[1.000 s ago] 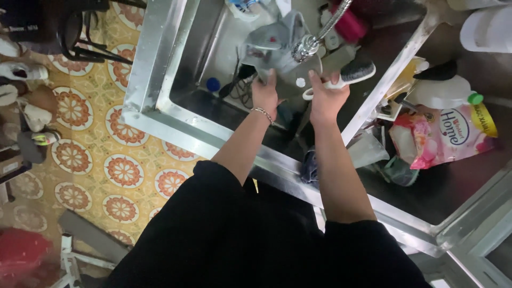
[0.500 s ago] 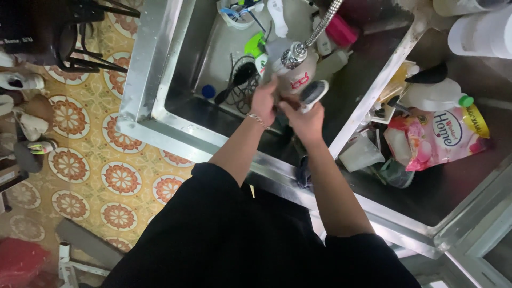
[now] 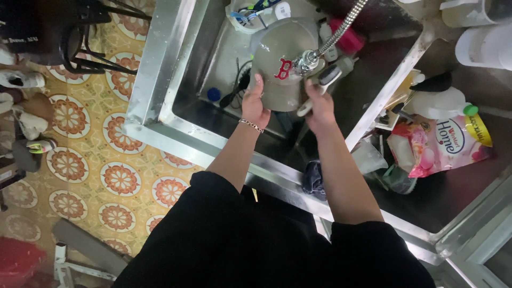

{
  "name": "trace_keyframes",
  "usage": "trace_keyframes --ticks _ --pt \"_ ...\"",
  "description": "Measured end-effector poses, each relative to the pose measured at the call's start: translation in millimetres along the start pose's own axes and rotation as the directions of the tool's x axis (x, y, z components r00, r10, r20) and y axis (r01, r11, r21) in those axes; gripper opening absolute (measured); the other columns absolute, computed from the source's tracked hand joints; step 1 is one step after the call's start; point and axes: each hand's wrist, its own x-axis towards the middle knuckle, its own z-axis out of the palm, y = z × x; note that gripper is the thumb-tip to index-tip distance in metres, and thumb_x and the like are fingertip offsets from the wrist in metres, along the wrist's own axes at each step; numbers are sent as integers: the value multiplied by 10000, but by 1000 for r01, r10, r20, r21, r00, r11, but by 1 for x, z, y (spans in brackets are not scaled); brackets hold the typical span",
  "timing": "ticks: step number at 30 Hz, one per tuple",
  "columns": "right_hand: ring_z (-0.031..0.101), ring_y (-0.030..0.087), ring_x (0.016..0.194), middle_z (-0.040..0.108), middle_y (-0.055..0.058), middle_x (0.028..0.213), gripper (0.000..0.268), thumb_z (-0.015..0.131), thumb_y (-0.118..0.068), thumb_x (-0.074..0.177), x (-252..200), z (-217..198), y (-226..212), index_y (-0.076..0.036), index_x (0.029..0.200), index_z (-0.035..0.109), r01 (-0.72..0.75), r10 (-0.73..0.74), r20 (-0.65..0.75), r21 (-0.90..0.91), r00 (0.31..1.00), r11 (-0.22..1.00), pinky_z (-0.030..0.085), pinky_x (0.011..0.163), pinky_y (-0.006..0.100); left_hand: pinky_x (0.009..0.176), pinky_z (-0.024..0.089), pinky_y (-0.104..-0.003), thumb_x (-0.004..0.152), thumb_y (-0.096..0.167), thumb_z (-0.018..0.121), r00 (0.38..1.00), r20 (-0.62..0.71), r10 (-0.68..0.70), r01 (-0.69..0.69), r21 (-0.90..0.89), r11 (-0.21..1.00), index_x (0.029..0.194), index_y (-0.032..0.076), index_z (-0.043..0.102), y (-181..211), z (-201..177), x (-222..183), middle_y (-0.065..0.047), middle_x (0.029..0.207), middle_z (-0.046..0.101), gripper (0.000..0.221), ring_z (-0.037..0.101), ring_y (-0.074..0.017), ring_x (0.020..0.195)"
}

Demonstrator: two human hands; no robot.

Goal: Hand-washing and scrubbing multiple baseball caps in a sink using a brush and soap.

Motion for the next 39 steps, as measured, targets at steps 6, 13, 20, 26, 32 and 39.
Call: trace_keyframes --ticks 6,13,20,26,32,39 --pt "831 348 972 734 62 946 282 1008 -11 1050 -5 9 19 -97 1012 742 -33 -10 148 282 989 959 699 1002 590 1126 758 -555 1136 561 914 1000 -8 15 -15 66 998 1531 128 849 5 -1 9 -194 1441 902 590 884 -413 1305" --pt "862 306 981 783 51 937 262 954 -7 1084 -6 15 7 -154 972 769 31 -105 157 416 982 909 735 1006 526 1140 760 -641 1153 283 966 995 91 -48 43 54 998 1548 131 836 -13 -30 59 -177 1437 906 442 890 -428 1289" --pt "877 279 1007 801 37 956 247 937 -93 1125 19 0 14 -190 979 763 94 -159 143 383 977 919 754 1040 506 1258 658 -696 1172 82 922 976 208 -61 39 110 993 1781 49 624 -2 -10 46 -173 1569 779 679 787 -440 1422" --pt "857 292 994 824 48 986 195 929 -66 1119 2 -22 27 -162 1022 789 -44 -32 225 325 974 945 714 1030 520 869 750 -432 1027 165 1051 974 59 -220 213 113 971 1716 179 699 9 -44 37 -97 1337 865 773 866 -330 1129" --pt "859 311 1008 853 66 1046 154 964 -85 1070 -29 -39 47 -153 1118 835 -184 118 325 182 938 966 690 1051 533 859 758 -412 1044 217 942 959 113 -259 270 -84 959 1471 151 877 39 -44 -43 -152 1282 918 437 903 -340 1033" --pt "553 160 720 537 -18 845 268 733 -307 1273 -41 -14 2 -138 1073 673 -240 267 427 -117 864 964 533 683 357 1099 711 -539 1016 269 870 938 251 -240 285 -163 945 1489 123 874 54 -107 -52 -193 1427 910 495 906 -428 1159"
